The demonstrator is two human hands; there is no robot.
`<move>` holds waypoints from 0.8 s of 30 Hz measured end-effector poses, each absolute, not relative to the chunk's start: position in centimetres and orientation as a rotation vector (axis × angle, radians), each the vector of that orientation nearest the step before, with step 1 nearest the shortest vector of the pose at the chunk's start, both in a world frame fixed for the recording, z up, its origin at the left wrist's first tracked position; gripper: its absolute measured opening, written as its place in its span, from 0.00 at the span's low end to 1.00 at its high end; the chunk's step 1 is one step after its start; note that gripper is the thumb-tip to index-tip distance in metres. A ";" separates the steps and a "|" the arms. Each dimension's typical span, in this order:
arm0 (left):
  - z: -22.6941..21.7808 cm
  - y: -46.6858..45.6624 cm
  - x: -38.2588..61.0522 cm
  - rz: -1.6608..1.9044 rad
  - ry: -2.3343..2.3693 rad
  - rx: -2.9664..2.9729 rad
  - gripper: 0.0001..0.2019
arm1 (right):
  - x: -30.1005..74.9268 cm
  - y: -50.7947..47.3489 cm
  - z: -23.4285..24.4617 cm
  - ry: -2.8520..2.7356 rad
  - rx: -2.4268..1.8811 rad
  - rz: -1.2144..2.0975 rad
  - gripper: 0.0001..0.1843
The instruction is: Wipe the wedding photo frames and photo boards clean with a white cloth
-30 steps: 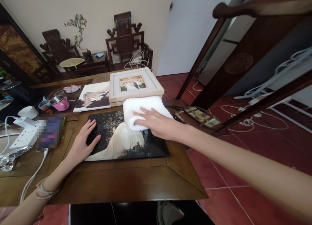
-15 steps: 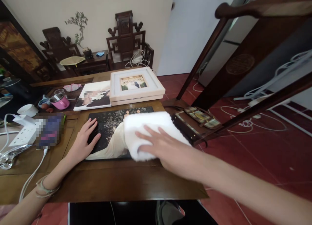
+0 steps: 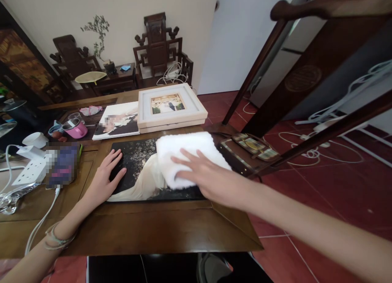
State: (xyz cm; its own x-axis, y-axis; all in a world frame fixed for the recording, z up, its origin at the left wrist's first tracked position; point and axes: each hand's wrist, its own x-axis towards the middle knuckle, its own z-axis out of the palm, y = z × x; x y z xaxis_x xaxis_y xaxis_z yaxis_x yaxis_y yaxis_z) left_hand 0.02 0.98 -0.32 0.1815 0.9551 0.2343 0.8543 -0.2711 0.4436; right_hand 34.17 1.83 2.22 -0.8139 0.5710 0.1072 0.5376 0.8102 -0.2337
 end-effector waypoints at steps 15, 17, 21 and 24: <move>-0.1 1.0 0.2 0.649 1.751 2.272 0.24 | 31.5 4.4 2.2 -2.922 -0.933 0.097 0.42; -0.1 0.9 0.2 0.658 1.760 2.256 0.24 | 30.9 7.0 2.5 -2.933 -0.998 0.064 0.41; -0.2 0.9 0.2 0.660 1.783 2.226 0.24 | 29.8 6.7 2.5 -2.898 -1.077 -0.024 0.42; -0.2 0.9 0.2 0.662 1.790 2.223 0.24 | 29.3 1.7 1.3 -2.853 -1.064 -0.041 0.41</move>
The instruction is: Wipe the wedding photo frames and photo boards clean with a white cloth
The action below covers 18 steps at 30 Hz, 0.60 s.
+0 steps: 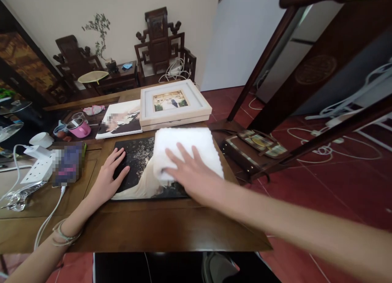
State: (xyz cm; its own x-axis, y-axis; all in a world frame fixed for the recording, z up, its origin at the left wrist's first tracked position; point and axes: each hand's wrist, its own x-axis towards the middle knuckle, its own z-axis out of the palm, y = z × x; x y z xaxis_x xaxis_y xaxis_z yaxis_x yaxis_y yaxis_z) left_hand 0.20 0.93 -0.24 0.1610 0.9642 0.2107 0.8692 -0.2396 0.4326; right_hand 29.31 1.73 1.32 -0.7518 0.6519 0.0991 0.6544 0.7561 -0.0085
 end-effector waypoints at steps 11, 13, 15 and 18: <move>-0.3 0.9 0.2 0.664 1.765 2.231 0.24 | 27.6 -1.6 2.1 -2.923 -0.896 0.127 0.35; -0.2 0.9 0.1 0.635 1.767 2.216 0.23 | 26.7 2.2 3.2 -3.002 -0.958 0.095 0.39; -0.2 0.8 0.1 0.608 1.767 2.201 0.23 | 25.9 5.4 4.0 -3.035 -0.984 0.049 0.40; -0.2 0.8 0.2 0.613 1.760 2.215 0.23 | 25.0 7.6 4.5 -3.055 -1.042 0.028 0.42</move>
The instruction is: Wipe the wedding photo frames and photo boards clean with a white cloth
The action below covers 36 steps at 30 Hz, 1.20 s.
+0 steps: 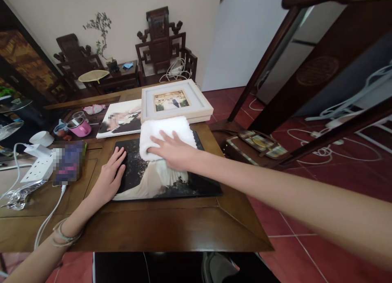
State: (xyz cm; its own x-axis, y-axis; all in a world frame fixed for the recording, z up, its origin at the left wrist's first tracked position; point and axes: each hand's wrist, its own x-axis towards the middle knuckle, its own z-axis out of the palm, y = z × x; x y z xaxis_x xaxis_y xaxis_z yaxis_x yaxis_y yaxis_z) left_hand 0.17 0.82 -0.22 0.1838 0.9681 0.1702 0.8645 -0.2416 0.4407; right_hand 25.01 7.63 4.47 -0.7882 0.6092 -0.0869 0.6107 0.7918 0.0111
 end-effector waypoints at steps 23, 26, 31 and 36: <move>-1.3 1.5 -0.3 0.801 1.708 2.207 0.22 | 22.5 7.0 4.5 2.884 1.032 -0.136 0.41; -1.3 1.5 -0.3 0.805 1.718 2.198 0.22 | 22.1 7.1 4.4 2.873 1.032 -0.083 0.41; -1.5 1.5 -0.3 0.791 1.727 2.219 0.22 | 22.5 0.2 3.4 2.899 0.940 -0.171 0.34; -1.4 1.7 -0.4 0.750 1.734 2.227 0.22 | 23.8 -6.3 1.7 3.217 0.844 -0.234 0.10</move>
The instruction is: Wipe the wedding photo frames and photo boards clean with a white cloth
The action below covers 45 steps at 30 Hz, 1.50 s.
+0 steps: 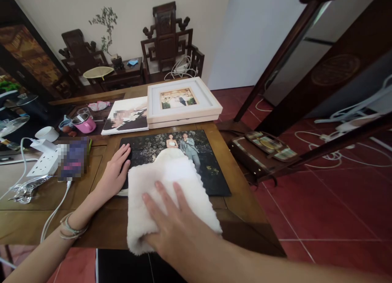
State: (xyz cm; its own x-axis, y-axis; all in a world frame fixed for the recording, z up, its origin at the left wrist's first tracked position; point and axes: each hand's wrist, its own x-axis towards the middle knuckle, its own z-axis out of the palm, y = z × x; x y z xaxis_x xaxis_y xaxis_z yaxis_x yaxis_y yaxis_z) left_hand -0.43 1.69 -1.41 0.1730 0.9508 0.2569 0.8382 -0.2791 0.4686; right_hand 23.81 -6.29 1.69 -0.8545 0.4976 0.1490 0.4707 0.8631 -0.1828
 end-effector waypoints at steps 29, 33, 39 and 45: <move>-1.3 2.3 -0.5 0.818 1.726 2.205 0.22 | 23.4 -2.7 3.7 -3.067 -0.812 0.268 0.20; -1.4 3.0 -0.6 0.830 1.697 2.222 0.21 | 22.9 2.3 4.6 -3.102 -0.999 0.133 0.34; -1.4 3.0 -0.8 0.909 1.673 2.161 0.21 | 19.5 5.4 4.6 -3.024 -1.133 -0.054 0.34; -0.7 2.4 -0.8 1.271 1.553 1.762 0.27 | 17.9 2.5 4.9 -3.031 -0.867 -0.041 0.23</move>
State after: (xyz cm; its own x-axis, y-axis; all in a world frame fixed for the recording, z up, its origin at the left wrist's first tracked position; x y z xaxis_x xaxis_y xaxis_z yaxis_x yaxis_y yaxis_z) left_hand -0.80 2.38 -0.67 -0.0679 0.9415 0.3301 0.5098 -0.2517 0.8227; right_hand 17.90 2.52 4.94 -0.8486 0.5290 -0.0036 0.5287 0.8484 0.0279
